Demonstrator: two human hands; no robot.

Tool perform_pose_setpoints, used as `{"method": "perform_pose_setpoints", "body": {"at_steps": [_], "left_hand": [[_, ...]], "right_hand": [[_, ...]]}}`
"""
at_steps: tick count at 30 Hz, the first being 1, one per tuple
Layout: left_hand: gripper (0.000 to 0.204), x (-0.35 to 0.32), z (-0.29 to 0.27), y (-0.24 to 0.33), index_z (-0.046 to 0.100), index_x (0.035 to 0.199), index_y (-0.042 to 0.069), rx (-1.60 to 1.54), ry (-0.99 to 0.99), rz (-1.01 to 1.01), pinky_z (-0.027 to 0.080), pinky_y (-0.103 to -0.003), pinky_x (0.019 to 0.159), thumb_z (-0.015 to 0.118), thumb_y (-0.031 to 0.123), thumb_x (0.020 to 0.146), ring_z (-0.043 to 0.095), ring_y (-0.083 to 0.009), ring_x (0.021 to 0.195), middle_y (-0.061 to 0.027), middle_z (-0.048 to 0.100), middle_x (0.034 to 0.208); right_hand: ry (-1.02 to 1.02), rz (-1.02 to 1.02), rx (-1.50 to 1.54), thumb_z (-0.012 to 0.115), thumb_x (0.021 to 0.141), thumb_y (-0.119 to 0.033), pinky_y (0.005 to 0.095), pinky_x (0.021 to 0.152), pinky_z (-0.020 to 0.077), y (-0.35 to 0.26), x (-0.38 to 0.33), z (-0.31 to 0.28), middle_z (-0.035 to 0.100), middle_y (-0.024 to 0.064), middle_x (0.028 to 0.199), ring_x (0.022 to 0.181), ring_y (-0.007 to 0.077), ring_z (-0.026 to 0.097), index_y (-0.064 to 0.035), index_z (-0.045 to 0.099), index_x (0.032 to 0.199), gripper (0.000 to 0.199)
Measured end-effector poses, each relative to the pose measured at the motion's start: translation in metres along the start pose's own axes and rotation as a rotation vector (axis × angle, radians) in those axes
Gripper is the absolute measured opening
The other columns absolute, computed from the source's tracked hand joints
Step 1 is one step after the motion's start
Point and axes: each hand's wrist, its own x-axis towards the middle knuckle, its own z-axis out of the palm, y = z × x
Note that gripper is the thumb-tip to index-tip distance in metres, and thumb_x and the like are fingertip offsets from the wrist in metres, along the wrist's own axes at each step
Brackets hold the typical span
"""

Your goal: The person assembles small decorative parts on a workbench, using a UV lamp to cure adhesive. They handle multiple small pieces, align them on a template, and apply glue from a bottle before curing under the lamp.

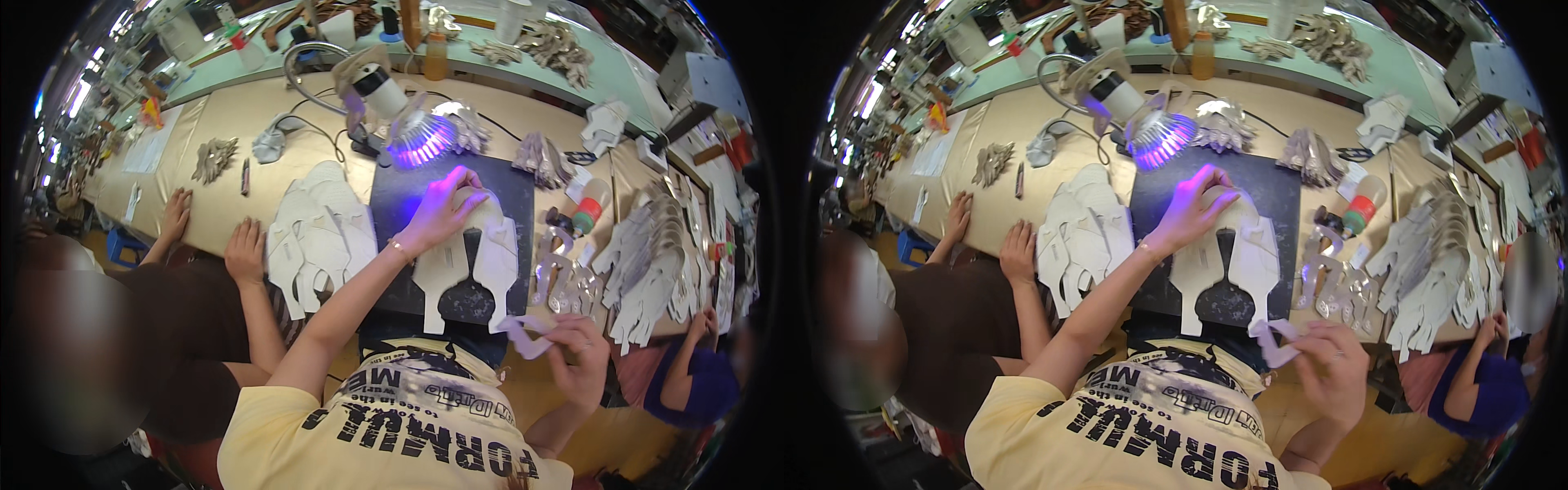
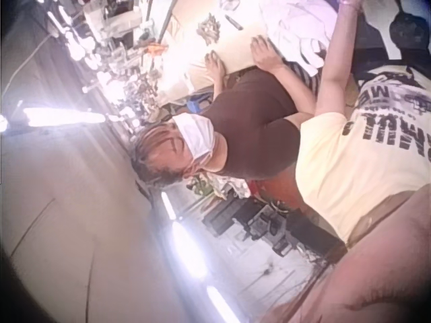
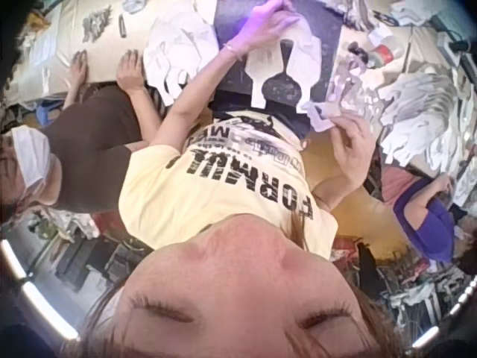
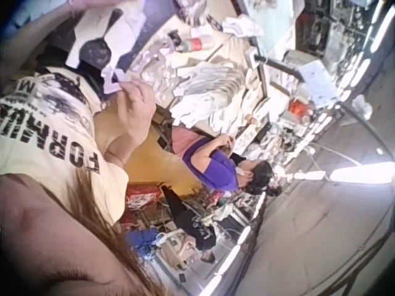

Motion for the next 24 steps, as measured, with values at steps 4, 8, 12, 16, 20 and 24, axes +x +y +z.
{"method": "perform_pose_setpoints", "body": {"at_steps": [4, 8, 12, 16, 20, 24], "left_hand": [[0.016, -0.037, -0.073, 0.056, 0.062, 0.103, 0.002, -0.021, -0.019, -0.093, 0.050, -0.029, 0.082, 0.067, 0.006, 0.088, 0.062, -0.0131, 0.091, -0.0046, 0.066, 0.096], [0.014, -0.078, -0.156, 0.092, 0.067, 0.101, 0.002, 0.118, 0.036, -0.293, 0.049, -0.027, 0.085, 0.066, 0.007, 0.088, 0.062, -0.0117, 0.091, -0.0047, 0.069, 0.094], [0.023, -0.088, -0.213, 0.063, 0.064, 0.110, 0.000, 0.398, 0.105, -0.486, 0.045, -0.031, 0.095, 0.064, 0.006, 0.089, 0.062, -0.0182, 0.103, -0.0081, 0.068, 0.105], [0.029, -0.087, -0.208, 0.009, 0.062, 0.116, 0.000, 1.253, 0.300, -0.152, 0.042, -0.041, 0.100, 0.065, 0.012, 0.090, 0.059, -0.0335, 0.110, -0.0154, 0.067, 0.112], [0.034, -0.076, -0.161, 0.006, 0.061, 0.120, 0.003, 0.921, 0.264, -0.128, 0.039, -0.045, 0.102, 0.066, 0.016, 0.089, 0.056, -0.0365, 0.115, -0.0159, 0.065, 0.117], [0.027, -0.075, -0.069, 0.025, 0.066, 0.112, 0.007, 0.663, 0.001, 0.015, 0.037, -0.043, 0.103, 0.069, 0.016, 0.087, 0.059, -0.0300, 0.111, -0.0118, 0.066, 0.117]], "right_hand": [[0.071, 0.059, 0.075, 0.067, 0.068, 0.001, 0.0344, 0.077, 0.0520, 0.008, 0.000, -0.008, 0.067, 0.0145, 0.099, 0.090, 0.0267, 0.066, -0.0029, 0.063, 0.085, 0.018], [-0.062, 0.156, 0.320, 0.067, 0.075, 0.002, 0.0301, 0.070, 0.0530, 0.015, 0.008, -0.006, 0.070, 0.0129, 0.090, 0.081, 0.0214, 0.070, -0.0009, 0.065, 0.090, 0.016], [-0.157, 0.233, 0.395, 0.066, 0.085, 0.001, 0.0254, 0.067, 0.0522, 0.027, 0.018, 0.010, 0.071, 0.0082, 0.083, 0.074, 0.0154, 0.070, 0.0005, 0.067, 0.100, 0.015], [-0.133, 0.429, 0.481, 0.063, 0.088, -0.001, 0.0263, 0.065, 0.0517, 0.044, 0.023, 0.029, 0.070, 0.0085, 0.083, 0.072, 0.0146, 0.067, 0.0012, 0.067, 0.103, 0.016], [-0.120, 0.468, 0.332, 0.065, 0.090, -0.007, 0.0238, 0.061, 0.0486, 0.053, 0.018, 0.040, 0.067, 0.0047, 0.076, 0.066, 0.0072, 0.061, 0.0011, 0.068, 0.104, 0.016], [-0.054, 0.470, 0.420, 0.065, 0.092, -0.014, 0.0268, 0.060, 0.0458, 0.064, 0.006, 0.043, 0.065, 0.0064, 0.071, 0.063, 0.0092, 0.055, 0.0016, 0.067, 0.108, 0.023]]}}
